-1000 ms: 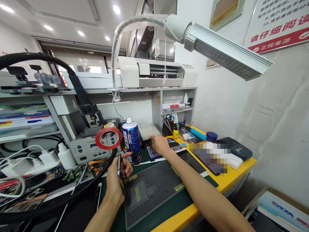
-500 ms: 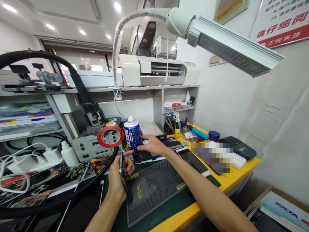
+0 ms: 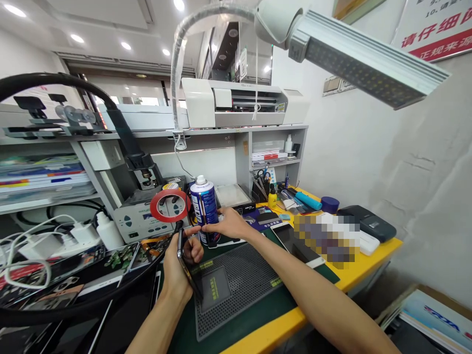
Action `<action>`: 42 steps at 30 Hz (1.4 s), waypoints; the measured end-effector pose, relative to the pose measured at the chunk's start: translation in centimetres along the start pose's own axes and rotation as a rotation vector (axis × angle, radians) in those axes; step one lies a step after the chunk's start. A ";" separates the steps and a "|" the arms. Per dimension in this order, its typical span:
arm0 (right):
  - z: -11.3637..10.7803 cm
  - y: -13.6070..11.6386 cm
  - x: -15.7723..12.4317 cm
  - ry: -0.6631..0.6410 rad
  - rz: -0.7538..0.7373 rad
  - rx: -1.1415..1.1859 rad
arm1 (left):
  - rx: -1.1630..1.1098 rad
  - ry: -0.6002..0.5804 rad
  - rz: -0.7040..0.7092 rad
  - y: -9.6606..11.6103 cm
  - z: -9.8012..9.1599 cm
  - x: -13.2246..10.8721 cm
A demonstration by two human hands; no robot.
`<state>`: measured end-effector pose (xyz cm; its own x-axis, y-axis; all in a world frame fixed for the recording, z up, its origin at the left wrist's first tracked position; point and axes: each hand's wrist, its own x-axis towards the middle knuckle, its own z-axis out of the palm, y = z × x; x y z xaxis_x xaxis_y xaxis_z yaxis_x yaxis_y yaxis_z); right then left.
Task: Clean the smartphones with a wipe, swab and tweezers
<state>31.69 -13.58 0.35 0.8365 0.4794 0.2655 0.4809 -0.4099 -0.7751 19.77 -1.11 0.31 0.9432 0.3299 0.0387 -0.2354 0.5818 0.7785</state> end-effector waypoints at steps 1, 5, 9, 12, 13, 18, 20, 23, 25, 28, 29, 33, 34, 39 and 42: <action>0.0 0.0 0.0 0.000 0.002 -0.008 | 0.004 -0.002 0.001 0.1 -0.1 0.1; 0.1 0.0 -0.2 -0.006 0.001 -0.019 | -0.004 0.007 0.015 0.6 -0.6 0.4; 0.0 -0.2 -0.4 -0.027 -0.019 -0.003 | -0.016 0.040 0.047 0.9 -1.0 0.6; 0.0 -0.4 -0.5 -0.038 -0.011 -0.020 | -0.006 0.049 0.051 0.9 -1.0 0.7; 0.0 -0.4 -0.5 -0.034 -0.006 -0.035 | -0.004 0.051 0.049 0.8 -1.0 0.7; -0.4 -0.6 -0.7 -0.020 0.003 -0.046 | 0.006 0.061 0.045 0.8 -0.8 0.5; -1.0 -0.7 -0.7 -0.068 -0.002 0.003 | 0.015 0.077 0.045 0.9 -0.8 0.5; -1.8 -0.8 -0.6 -0.119 0.006 0.095 | 0.016 0.090 0.049 0.9 -0.7 0.5; -1.9 -0.9 -0.5 -0.110 0.002 0.129 | 0.011 0.089 0.048 0.8 -0.7 0.5; -1.4 -1.1 -0.6 -0.083 -0.040 0.127 | 0.008 0.080 0.044 0.7 -0.8 0.6; -1.2 -1.2 -0.6 -0.054 -0.043 0.102 | 0.008 0.075 0.042 0.6 -0.8 0.7; -0.3 -1.6 -0.8 0.102 0.014 -0.097 | 0.009 0.069 0.040 0.6 -0.9 0.8; -0.2 -1.7 -0.9 0.118 0.023 -0.136 | 0.009 0.072 0.040 0.6 -0.9 0.8; -0.4 -2.1 -1.0 0.099 0.024 -0.161 | 0.015 0.075 0.047 0.6 -1.0 0.7; -1.4 -2.1 -1.0 0.017 0.021 -0.019 | 0.019 0.074 0.046 0.6 -0.9 0.7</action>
<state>30.26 -14.30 2.54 0.8506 0.4572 0.2596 0.4682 -0.4342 -0.7696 20.06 0.14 0.20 0.9113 0.4107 0.0289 -0.2732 0.5505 0.7889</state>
